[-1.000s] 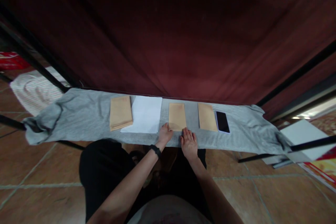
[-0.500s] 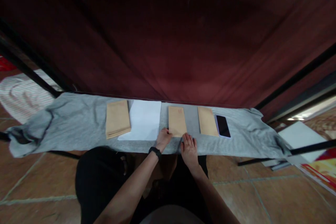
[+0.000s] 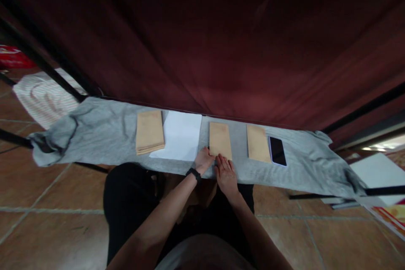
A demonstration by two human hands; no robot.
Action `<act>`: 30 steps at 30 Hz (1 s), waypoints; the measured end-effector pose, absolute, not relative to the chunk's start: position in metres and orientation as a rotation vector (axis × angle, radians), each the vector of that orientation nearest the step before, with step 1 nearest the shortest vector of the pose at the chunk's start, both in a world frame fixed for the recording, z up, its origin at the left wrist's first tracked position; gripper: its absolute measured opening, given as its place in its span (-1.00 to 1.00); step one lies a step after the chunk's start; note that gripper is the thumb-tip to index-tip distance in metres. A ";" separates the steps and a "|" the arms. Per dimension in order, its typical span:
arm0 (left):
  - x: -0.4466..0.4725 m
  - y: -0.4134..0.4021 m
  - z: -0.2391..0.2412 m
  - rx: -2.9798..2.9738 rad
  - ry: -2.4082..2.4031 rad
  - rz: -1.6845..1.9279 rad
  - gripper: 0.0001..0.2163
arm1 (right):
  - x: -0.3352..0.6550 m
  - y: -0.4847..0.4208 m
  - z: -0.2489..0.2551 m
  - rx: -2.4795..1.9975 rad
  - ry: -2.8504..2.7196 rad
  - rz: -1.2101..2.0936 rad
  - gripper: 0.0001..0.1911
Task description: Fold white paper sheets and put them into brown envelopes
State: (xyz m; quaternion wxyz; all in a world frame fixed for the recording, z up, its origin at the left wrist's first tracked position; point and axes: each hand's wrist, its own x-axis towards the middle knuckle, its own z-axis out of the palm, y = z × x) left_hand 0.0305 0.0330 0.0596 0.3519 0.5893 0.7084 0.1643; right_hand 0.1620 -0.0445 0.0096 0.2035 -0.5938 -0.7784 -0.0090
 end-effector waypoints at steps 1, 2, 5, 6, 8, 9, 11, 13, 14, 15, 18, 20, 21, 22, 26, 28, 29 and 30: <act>0.032 0.032 0.058 1.528 1.845 0.427 -0.85 | 0.164 -0.045 0.010 -1.659 -2.167 -0.037 -0.51; 0.032 0.031 0.057 1.532 1.855 0.426 -0.84 | 0.167 -0.046 0.010 -1.661 -2.159 -0.049 -0.51; 0.033 0.029 0.054 1.549 1.876 0.415 -0.81 | 0.177 -0.048 0.009 -1.663 -2.137 -0.081 -0.51; 0.033 0.029 0.054 1.556 1.883 0.409 -0.80 | 0.181 -0.048 0.009 -1.665 -2.129 -0.090 -0.51; 0.034 0.027 0.054 1.575 1.893 0.398 -0.78 | 0.188 -0.049 0.007 -1.669 -2.119 -0.102 -0.51; 0.034 0.025 0.054 1.587 1.897 0.395 -0.77 | 0.192 -0.049 0.007 -1.672 -2.115 -0.109 -0.51; 0.035 0.022 0.055 1.616 1.912 0.390 -0.76 | 0.197 -0.051 0.005 -1.675 -2.109 -0.122 -0.50; 0.038 0.017 0.057 1.648 1.932 0.385 -0.74 | 0.200 -0.051 0.003 -1.673 -2.103 -0.129 -0.50; 0.039 0.015 0.057 1.662 1.943 0.379 -0.73 | 0.200 -0.052 0.003 -1.673 -2.096 -0.130 -0.50; 0.040 0.014 0.058 1.675 1.953 0.373 -0.71 | 0.200 -0.052 0.002 -1.673 -2.089 -0.129 -0.50; 0.044 0.009 0.060 1.713 1.965 0.357 -0.64 | 0.196 -0.051 0.003 -1.676 -2.063 -0.117 -0.51; 0.044 0.007 0.062 1.746 1.958 0.358 -0.59 | 0.191 -0.051 0.006 -1.658 -2.087 -0.096 -0.50; 0.044 0.005 0.063 1.766 1.951 0.361 -0.57 | 0.188 -0.051 0.007 -1.644 -2.116 -0.081 -0.51; 0.044 0.004 0.064 1.786 1.943 0.366 -0.57 | 0.186 -0.052 0.008 -1.633 -2.145 -0.067 -0.51; 0.042 -0.001 0.065 1.889 1.946 0.386 -0.59 | 0.181 -0.052 0.010 -1.633 -2.179 -0.040 -0.51; 0.042 -0.006 0.062 2.046 1.933 0.415 -0.61 | 0.181 -0.052 0.010 -1.627 -2.175 -0.028 -0.51; 0.043 -0.009 0.058 2.167 1.868 0.440 -0.62 | 0.182 -0.052 0.010 -1.622 -2.178 -0.020 -0.51; 0.044 -0.012 0.054 2.298 1.758 0.467 -0.62 | 0.182 -0.052 0.009 -1.618 -2.180 -0.013 -0.51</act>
